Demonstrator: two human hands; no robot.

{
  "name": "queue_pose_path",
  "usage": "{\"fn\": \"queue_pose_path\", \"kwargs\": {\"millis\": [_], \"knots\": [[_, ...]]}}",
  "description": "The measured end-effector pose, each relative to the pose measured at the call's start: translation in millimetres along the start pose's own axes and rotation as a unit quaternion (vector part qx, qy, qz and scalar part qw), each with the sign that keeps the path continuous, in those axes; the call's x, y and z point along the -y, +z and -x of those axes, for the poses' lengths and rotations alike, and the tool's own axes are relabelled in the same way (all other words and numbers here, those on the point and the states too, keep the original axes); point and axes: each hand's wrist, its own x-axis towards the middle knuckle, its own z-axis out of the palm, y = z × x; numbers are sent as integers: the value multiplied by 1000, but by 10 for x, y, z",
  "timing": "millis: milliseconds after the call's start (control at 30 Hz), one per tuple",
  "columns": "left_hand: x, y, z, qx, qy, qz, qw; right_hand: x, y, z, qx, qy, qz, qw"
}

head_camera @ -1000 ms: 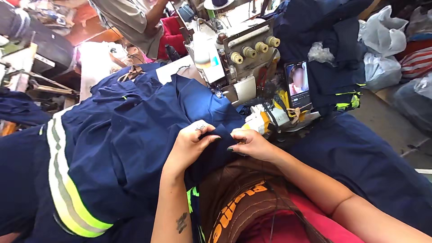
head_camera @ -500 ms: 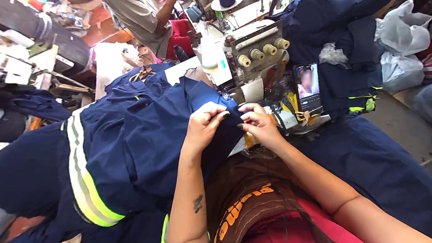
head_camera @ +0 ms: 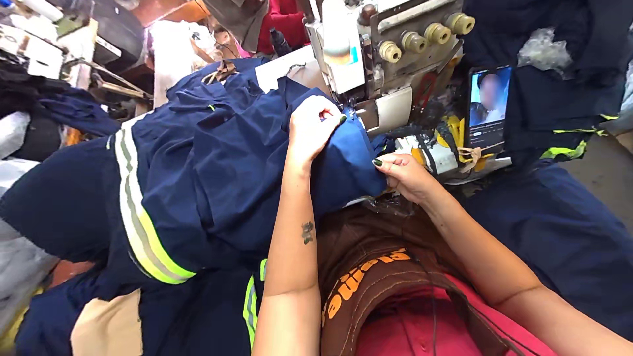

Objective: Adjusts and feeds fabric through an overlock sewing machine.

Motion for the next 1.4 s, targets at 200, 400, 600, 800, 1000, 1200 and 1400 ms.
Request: {"fn": "queue_pose_path", "kwargs": {"millis": [200, 400, 600, 800, 1000, 1200, 1400], "knots": [[-20, -11, 20, -9, 5, 11, 1000, -45, 74, 165, -31, 5, 89, 996], [-240, 35, 47, -50, 3, 29, 998, 10, 16, 367, -43, -26, 119, 992], [-91, 47, 115, -33, -26, 48, 998, 29, 25, 411, -33, 0, -4, 999], [-83, -43, 99, -6, -35, 6, 999, 66, 6, 366, 2, 69, -60, 996], [-59, -38, 76, 2, -30, 12, 999, 38, -39, 330, 11, 75, -63, 995], [-45, -41, 117, -7, -19, 23, 1000, -54, 8, 351, -6, 30, 42, 999], [-89, -128, 241, -10, -23, 32, 999, -146, 16, 457, 19, -25, 86, 996]]}}
